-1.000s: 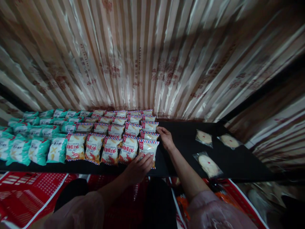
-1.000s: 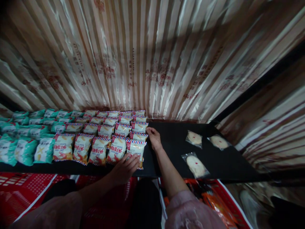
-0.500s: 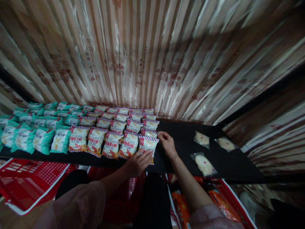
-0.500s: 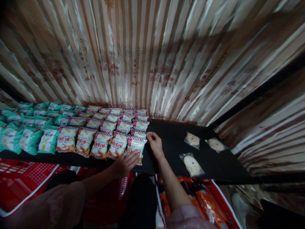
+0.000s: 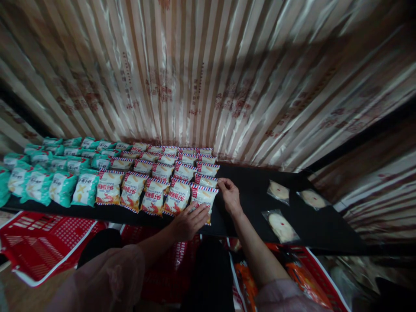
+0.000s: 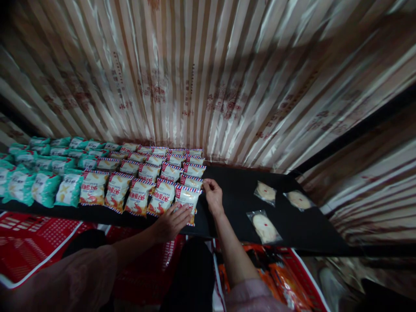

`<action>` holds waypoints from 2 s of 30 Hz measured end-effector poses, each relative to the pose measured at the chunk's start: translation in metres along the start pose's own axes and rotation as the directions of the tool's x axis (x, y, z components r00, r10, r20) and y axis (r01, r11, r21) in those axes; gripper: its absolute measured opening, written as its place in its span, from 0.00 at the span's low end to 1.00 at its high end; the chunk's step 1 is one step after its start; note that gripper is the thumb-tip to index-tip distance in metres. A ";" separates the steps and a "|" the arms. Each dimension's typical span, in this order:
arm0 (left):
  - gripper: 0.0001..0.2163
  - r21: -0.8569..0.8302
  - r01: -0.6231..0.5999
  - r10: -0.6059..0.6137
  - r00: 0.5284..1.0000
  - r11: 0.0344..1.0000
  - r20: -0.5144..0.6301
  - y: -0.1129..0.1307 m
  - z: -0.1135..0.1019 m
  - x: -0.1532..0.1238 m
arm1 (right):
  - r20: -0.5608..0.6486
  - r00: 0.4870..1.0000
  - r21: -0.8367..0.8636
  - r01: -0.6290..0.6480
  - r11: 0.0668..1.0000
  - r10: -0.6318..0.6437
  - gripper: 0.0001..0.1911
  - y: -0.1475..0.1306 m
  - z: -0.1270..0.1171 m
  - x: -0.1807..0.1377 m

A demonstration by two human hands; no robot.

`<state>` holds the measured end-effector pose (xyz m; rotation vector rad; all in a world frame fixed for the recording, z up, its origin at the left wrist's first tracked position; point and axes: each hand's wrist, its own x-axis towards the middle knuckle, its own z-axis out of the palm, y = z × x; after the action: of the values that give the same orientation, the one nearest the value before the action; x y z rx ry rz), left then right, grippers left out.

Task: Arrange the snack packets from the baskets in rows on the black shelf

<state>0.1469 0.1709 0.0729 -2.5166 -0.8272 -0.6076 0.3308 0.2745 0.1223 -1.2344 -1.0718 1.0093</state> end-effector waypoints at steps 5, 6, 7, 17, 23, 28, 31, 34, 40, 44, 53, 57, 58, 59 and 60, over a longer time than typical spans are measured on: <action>0.19 -0.018 -0.011 0.011 1.000 1.000 0.005 0.000 0.000 0.000 | -0.011 1.000 -0.003 -0.005 1.000 0.005 0.20 0.003 -0.001 -0.002; 0.19 -0.022 -0.012 0.012 1.000 1.000 0.011 0.000 0.000 0.000 | -0.019 1.000 -0.003 -0.005 1.000 0.005 0.21 0.002 -0.002 -0.005; 0.19 -0.023 -0.013 0.013 1.000 1.000 0.016 0.000 0.000 0.000 | -0.029 1.000 -0.012 -0.004 1.000 0.004 0.21 0.002 -0.003 -0.009; 0.19 0.005 -0.003 0.003 0.995 1.000 -0.096 0.001 0.002 -0.002 | -0.070 0.997 -0.130 -0.029 0.991 0.020 0.24 0.014 -0.006 -0.090; 0.19 0.026 0.010 -0.007 0.994 1.000 -0.105 0.002 0.003 -0.004 | -0.010 0.999 -0.109 -0.045 0.993 0.044 0.29 0.022 0.000 -0.107; 0.21 0.004 0.008 -0.008 0.998 1.000 -0.063 0.001 -0.003 -0.005 | -0.010 0.999 -0.129 -0.054 0.990 0.053 0.29 0.024 0.001 -0.115; 0.23 -0.002 0.022 -0.022 0.999 1.000 -0.030 0.000 -0.009 -0.004 | -0.014 0.999 -0.141 -0.043 0.989 0.041 0.28 0.024 0.001 -0.121; 0.24 -0.028 0.059 -0.059 0.998 0.998 0.015 0.000 -0.013 -0.004 | -0.010 0.999 -0.123 -0.033 0.992 0.032 0.27 0.024 0.002 -0.124; 0.26 -0.097 0.085 -0.081 0.996 0.992 0.042 -0.002 -0.026 -0.017 | 0.013 0.998 -0.090 -0.052 0.995 0.053 0.29 0.024 0.007 -0.127; 0.24 -0.117 0.221 -0.223 0.975 0.968 -0.005 -0.011 -0.035 -0.026 | -0.015 1.000 -0.120 -0.024 0.992 0.023 0.29 0.029 0.011 -0.128; 0.20 -0.147 0.511 -0.517 0.856 0.847 -0.005 -0.039 -0.041 -0.015 | -0.044 0.999 -0.288 0.012 0.958 -0.026 0.30 0.035 0.014 -0.127; 0.20 -0.172 0.567 -0.577 0.817 0.805 -0.008 -0.051 -0.041 0.000 | -0.064 0.997 -0.340 0.022 0.940 -0.046 0.29 0.035 0.014 -0.128; 0.20 -0.179 0.568 -0.578 0.816 0.804 -0.009 -0.055 -0.040 0.003 | -0.068 0.996 -0.349 0.024 0.937 -0.051 0.28 0.035 0.014 -0.128; 0.20 -0.184 0.568 -0.580 0.815 0.802 -0.011 -0.058 -0.039 0.007 | -0.068 0.996 -0.359 0.025 0.933 -0.053 0.28 0.035 0.014 -0.129; 0.19 -0.187 0.572 -0.584 0.811 0.799 -0.016 -0.062 -0.037 0.010 | -0.068 0.996 -0.368 0.025 0.929 -0.053 0.29 0.035 0.014 -0.129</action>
<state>0.1053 0.2016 0.1240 -2.3470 -1.6040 -0.9960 0.2896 0.1544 0.0790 -1.5336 -1.2570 0.7419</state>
